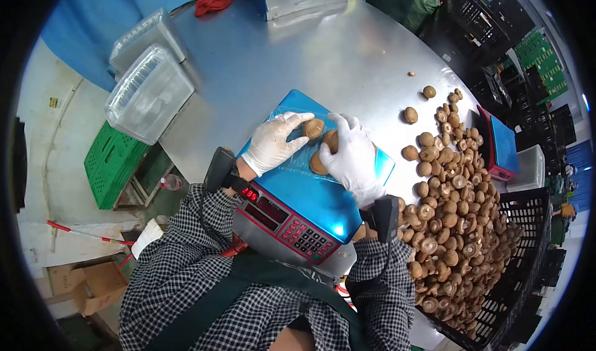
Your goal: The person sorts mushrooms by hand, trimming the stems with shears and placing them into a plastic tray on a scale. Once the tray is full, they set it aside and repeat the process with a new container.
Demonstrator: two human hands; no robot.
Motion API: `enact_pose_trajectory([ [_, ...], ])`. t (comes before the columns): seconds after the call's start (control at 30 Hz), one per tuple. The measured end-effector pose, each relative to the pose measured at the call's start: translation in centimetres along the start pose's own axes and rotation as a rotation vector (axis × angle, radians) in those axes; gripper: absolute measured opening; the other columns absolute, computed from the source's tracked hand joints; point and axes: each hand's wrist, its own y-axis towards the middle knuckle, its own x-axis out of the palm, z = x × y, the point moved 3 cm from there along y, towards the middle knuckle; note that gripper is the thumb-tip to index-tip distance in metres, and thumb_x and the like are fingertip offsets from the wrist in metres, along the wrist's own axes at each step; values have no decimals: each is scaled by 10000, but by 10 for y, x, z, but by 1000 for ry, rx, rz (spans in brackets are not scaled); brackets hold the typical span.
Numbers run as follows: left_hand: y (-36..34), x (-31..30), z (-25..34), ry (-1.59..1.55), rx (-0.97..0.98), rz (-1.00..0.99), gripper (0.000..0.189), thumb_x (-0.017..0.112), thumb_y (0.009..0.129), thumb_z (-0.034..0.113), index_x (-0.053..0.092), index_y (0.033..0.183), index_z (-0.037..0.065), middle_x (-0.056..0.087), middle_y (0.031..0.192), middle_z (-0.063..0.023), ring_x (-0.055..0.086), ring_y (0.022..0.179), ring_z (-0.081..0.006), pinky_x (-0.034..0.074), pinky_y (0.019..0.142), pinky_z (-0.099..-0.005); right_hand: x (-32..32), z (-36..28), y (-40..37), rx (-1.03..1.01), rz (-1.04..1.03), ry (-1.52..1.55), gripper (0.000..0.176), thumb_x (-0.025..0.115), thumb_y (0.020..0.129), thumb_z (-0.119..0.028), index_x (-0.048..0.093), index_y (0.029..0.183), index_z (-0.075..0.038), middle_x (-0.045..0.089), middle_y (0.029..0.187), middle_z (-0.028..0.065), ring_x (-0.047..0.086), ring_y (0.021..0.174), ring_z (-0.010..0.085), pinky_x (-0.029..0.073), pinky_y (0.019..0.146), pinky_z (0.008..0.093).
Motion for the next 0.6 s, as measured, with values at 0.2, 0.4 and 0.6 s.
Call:
enact_pose_trajectory([
  [0.2, 1, 1, -1, -2, -106, -11, 414, 695, 838, 245, 590, 1226, 144, 656, 1085, -85, 643, 959, -305, 525, 828, -375, -6, -23, -14, -46, 121, 272, 413, 655, 740, -18, 500, 1123, -42, 522, 1122, 187, 561, 1054, 373, 476, 909, 417],
  [0.4, 9, -4, 0, 114, 18, 9, 392, 675, 838, 180, 603, 1219, 118, 647, 1135, -114, 633, 1011, -312, 510, 863, -385, 31, -32, -11, -78, 37, -23, 448, 756, 740, -234, 530, 1078, -45, 568, 1051, 156, 569, 1024, 336, 444, 870, 445],
  [0.6, 9, -6, -1, 10, 57, -74, 349, 619, 881, 141, 596, 1229, 115, 636, 1133, -114, 616, 1031, -316, 493, 898, -387, 31, -35, -20, -89, 142, -85, 484, 768, 710, -293, 555, 1075, -57, 562, 1025, 115, 537, 1051, 295, 408, 917, 433],
])
